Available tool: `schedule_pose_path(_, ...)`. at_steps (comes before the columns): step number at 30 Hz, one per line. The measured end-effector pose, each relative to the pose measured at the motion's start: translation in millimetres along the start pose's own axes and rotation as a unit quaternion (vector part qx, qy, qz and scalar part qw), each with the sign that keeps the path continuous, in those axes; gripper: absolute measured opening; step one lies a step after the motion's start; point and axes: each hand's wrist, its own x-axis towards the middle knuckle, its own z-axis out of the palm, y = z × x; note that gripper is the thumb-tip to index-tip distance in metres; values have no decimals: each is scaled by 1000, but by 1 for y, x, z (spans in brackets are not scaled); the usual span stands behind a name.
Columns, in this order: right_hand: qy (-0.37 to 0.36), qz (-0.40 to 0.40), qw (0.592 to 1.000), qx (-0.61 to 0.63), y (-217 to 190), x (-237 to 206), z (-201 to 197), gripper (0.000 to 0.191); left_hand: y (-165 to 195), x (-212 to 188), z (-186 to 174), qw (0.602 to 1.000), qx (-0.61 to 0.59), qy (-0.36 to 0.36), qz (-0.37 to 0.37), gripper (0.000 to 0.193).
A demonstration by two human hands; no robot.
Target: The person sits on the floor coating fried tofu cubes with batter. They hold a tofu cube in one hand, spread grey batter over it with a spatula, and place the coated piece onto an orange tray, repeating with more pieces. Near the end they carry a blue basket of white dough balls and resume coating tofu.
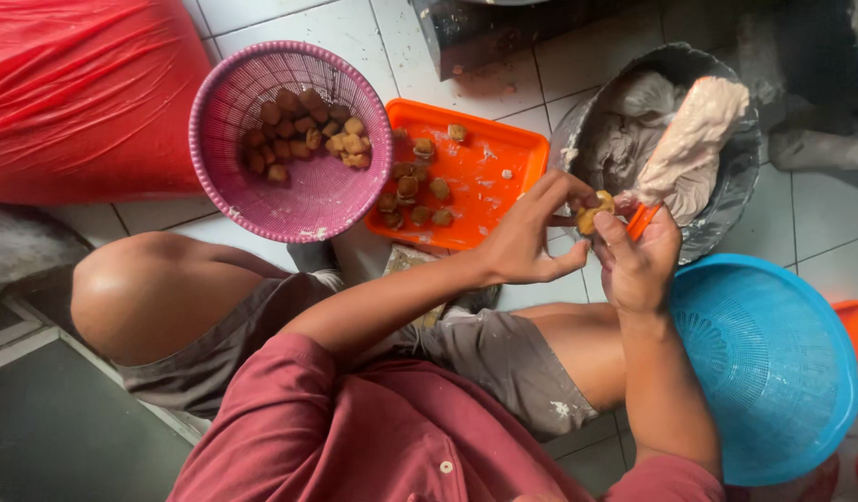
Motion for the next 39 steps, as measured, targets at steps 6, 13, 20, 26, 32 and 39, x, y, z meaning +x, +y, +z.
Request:
schedule_pose_path(6,-24,43,998,46,1,-2,-2,23,-12,2,-7,990,-58,-27,-124,39)
schedule_pose_path(13,-23,38,997,64,1,-4,-4,24,-23,-2,-8,944,-258,23,-205,25)
schedule_pose_path(20,-32,1,999,13,7,-1,-9,22,-34,2,-5,890,-328,-83,-305,29)
schedule_pose_path(26,-64,1,995,-75,19,-11,-13,35,-48,16,-19,931,-232,131,-248,26)
schedule_pose_path(32,-81,-72,964,-243,23,-7,-10,43,-18,16,-27,932,-303,79,-184,32)
schedule_pose_path(39,-7,-255,819,-515,-12,-3,-2,26,21,17,-50,885,-441,-49,-140,64)
